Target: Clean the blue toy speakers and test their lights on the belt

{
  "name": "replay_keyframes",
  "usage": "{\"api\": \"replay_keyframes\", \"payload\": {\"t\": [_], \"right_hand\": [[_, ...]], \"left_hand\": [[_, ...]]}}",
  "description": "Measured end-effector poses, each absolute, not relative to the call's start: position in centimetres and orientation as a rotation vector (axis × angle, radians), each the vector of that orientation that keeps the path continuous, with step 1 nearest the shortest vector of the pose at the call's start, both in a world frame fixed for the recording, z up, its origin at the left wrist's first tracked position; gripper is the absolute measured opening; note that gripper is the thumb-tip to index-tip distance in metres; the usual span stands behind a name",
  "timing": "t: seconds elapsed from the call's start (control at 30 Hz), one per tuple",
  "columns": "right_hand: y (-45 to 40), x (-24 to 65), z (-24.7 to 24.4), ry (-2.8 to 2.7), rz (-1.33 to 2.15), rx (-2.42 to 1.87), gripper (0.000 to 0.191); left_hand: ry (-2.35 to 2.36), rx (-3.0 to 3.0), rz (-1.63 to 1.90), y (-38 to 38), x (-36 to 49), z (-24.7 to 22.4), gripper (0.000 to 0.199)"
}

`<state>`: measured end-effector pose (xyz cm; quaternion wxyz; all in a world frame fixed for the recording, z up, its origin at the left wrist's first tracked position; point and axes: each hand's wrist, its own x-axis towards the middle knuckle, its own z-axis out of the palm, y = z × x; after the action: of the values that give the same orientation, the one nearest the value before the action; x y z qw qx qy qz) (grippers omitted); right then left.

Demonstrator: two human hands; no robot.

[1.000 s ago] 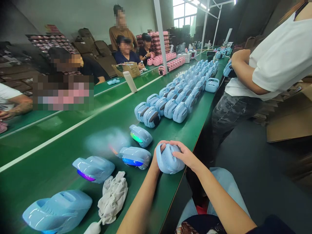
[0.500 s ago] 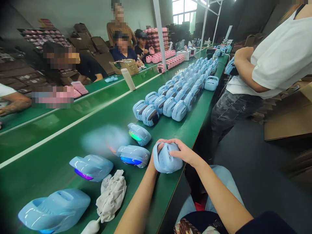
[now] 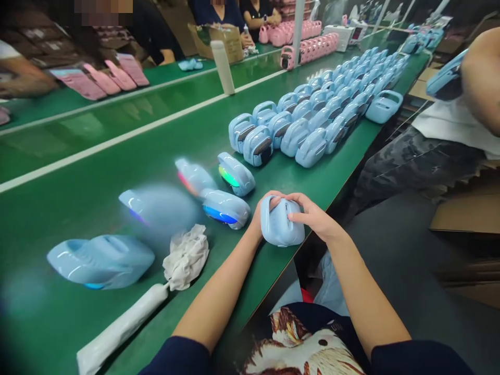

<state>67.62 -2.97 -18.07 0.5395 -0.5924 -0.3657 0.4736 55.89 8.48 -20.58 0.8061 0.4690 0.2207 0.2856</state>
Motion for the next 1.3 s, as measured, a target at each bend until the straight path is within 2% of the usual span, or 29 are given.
{"api": "replay_keyframes", "payload": {"t": [0.4,0.53,0.63,0.77,0.97,1.3], "right_hand": [[-2.8,67.1,-17.0,-0.836,1.097,-1.454,0.041],[-4.4,66.4,-16.9,-0.889,0.909,-1.461,0.032],[-5.4,65.6,-16.3,-0.980,0.732,-1.677,0.019],[-5.5,64.4,-14.9,-1.076,0.554,-1.927,0.014],[-4.9,64.6,-13.6,-0.983,0.673,-2.082,0.022],[-4.2,65.0,-13.3,-0.937,0.699,-2.111,0.015]], "left_hand": [[0.441,1.001,0.623,8.6,56.2,-20.7,0.035],[0.428,0.989,0.626,8.4,56.3,-20.6,0.035],[0.428,0.998,0.639,8.4,56.3,-20.7,0.035],[0.422,1.035,0.667,8.4,56.3,-20.9,0.031],[0.424,1.071,0.662,8.3,56.2,-20.7,0.033],[0.451,1.147,0.792,8.0,56.0,-21.1,0.025]]}}
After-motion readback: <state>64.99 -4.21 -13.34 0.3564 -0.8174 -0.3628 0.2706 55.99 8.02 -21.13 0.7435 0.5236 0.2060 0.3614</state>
